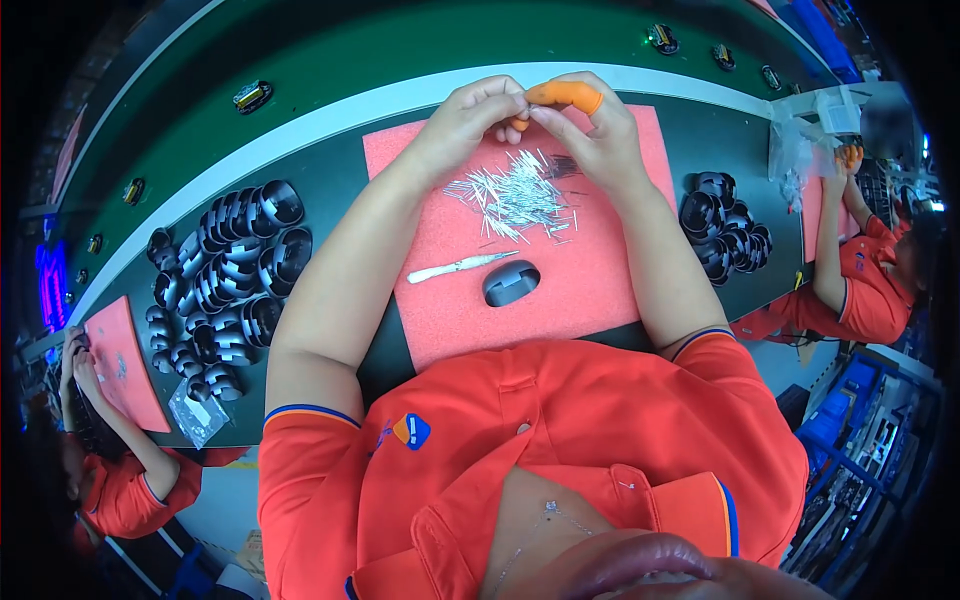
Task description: The person assembles small electronic components by hand, taking plastic housings, metal springs, and other electronic components from bins and putting them together at a factory workstation.
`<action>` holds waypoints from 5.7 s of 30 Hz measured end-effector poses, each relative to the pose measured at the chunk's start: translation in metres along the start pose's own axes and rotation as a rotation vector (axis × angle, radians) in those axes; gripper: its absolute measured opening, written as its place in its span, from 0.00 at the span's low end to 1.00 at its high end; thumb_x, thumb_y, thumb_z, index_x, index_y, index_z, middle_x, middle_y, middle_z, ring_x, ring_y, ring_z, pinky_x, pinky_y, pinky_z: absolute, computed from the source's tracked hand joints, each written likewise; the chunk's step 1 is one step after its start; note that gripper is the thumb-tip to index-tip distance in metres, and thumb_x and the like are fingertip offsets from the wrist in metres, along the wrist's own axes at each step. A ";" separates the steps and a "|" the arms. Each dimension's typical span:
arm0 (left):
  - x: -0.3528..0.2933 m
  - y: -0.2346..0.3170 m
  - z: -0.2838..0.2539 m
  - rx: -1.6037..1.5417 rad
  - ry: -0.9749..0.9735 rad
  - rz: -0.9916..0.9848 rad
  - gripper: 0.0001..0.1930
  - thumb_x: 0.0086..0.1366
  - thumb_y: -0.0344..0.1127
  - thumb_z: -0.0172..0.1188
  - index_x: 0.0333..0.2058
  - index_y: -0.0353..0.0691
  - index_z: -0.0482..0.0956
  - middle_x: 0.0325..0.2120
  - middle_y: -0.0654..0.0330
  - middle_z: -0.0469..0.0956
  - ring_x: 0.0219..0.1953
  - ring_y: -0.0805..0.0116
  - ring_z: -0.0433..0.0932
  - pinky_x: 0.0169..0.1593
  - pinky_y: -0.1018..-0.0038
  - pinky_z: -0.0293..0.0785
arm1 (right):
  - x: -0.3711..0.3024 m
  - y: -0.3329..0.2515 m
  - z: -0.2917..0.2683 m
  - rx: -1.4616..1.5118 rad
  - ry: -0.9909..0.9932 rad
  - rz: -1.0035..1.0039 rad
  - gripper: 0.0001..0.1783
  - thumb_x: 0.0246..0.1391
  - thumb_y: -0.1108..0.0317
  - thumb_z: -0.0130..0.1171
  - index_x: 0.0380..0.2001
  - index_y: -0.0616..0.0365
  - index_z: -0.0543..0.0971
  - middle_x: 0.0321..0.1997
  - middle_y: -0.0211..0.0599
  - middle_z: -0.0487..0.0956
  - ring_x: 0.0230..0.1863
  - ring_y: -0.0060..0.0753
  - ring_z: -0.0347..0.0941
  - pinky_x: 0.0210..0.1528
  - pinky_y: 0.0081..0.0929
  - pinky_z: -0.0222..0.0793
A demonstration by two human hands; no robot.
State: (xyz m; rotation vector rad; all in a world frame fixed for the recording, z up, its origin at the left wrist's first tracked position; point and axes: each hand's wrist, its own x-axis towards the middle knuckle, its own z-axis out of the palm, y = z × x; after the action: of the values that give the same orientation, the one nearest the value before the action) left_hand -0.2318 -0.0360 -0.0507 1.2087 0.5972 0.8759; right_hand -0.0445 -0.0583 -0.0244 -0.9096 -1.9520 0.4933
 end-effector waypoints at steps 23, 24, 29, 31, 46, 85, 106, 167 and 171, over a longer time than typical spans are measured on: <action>-0.137 0.038 0.084 1.183 0.019 0.041 0.20 0.48 0.34 0.69 0.42 0.43 0.75 0.37 0.55 0.71 0.42 0.54 0.69 0.46 0.63 0.67 | -0.007 0.020 0.023 0.674 0.231 0.307 0.08 0.60 0.68 0.52 0.42 0.56 0.70 0.37 0.26 0.71 0.36 0.16 0.66 0.41 0.16 0.63; -0.141 0.033 0.084 1.229 0.057 0.080 0.18 0.50 0.33 0.67 0.41 0.43 0.76 0.37 0.55 0.72 0.41 0.54 0.69 0.46 0.62 0.67 | -0.007 0.016 0.023 0.638 0.222 0.290 0.08 0.60 0.69 0.52 0.42 0.57 0.70 0.37 0.27 0.71 0.36 0.17 0.66 0.41 0.16 0.63; -0.128 0.022 0.071 1.284 0.105 0.189 0.10 0.54 0.30 0.63 0.36 0.42 0.78 0.36 0.57 0.75 0.38 0.55 0.72 0.43 0.65 0.68 | -0.011 0.004 0.024 0.681 0.202 0.295 0.09 0.60 0.69 0.52 0.42 0.57 0.70 0.37 0.27 0.71 0.35 0.17 0.66 0.41 0.16 0.63; -0.118 0.025 0.067 1.238 0.116 0.198 0.08 0.55 0.31 0.62 0.35 0.42 0.77 0.32 0.57 0.74 0.35 0.54 0.71 0.40 0.64 0.69 | -0.011 0.001 0.023 0.689 0.192 0.299 0.09 0.59 0.69 0.53 0.42 0.58 0.70 0.37 0.27 0.71 0.36 0.17 0.66 0.41 0.16 0.63; -0.122 0.035 0.062 1.169 -0.228 0.278 0.18 0.50 0.25 0.59 0.43 0.45 0.79 0.43 0.60 0.77 0.47 0.58 0.72 0.51 0.66 0.67 | -0.014 0.000 0.021 0.669 0.082 0.240 0.08 0.62 0.69 0.49 0.42 0.60 0.70 0.47 0.37 0.71 0.40 0.23 0.69 0.50 0.24 0.64; -0.025 0.000 0.021 -0.011 0.217 0.123 0.22 0.56 0.29 0.67 0.48 0.34 0.68 0.41 0.57 0.75 0.40 0.73 0.77 0.41 0.80 0.76 | -0.007 0.010 0.008 0.252 0.046 0.130 0.06 0.56 0.71 0.55 0.36 0.61 0.74 0.52 0.38 0.69 0.52 0.30 0.67 0.57 0.29 0.63; -0.025 0.001 0.023 -0.019 0.199 0.128 0.23 0.55 0.27 0.67 0.48 0.35 0.68 0.41 0.56 0.74 0.42 0.72 0.77 0.43 0.79 0.77 | -0.006 0.006 0.010 0.218 0.062 0.130 0.07 0.56 0.69 0.56 0.34 0.61 0.76 0.50 0.38 0.71 0.53 0.32 0.67 0.57 0.30 0.62; -0.018 0.003 -0.011 -0.390 0.581 0.204 0.19 0.69 0.35 0.50 0.55 0.33 0.65 0.46 0.55 0.72 0.50 0.64 0.73 0.55 0.70 0.69 | 0.012 0.002 0.008 0.423 -0.016 0.642 0.25 0.62 0.58 0.49 0.57 0.63 0.68 0.43 0.39 0.77 0.41 0.25 0.76 0.44 0.19 0.69; -0.020 0.000 -0.011 -0.368 0.577 0.317 0.18 0.68 0.35 0.51 0.54 0.33 0.65 0.46 0.54 0.73 0.50 0.64 0.73 0.56 0.70 0.69 | 0.037 -0.001 0.011 0.367 -0.078 0.521 0.25 0.62 0.57 0.50 0.57 0.62 0.69 0.45 0.39 0.77 0.43 0.25 0.76 0.49 0.19 0.67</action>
State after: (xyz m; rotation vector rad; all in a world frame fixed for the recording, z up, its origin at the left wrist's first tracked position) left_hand -0.2513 -0.0472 -0.0546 0.7156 0.6699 1.5555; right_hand -0.0666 -0.0308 -0.0086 -1.1639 -1.6004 1.1599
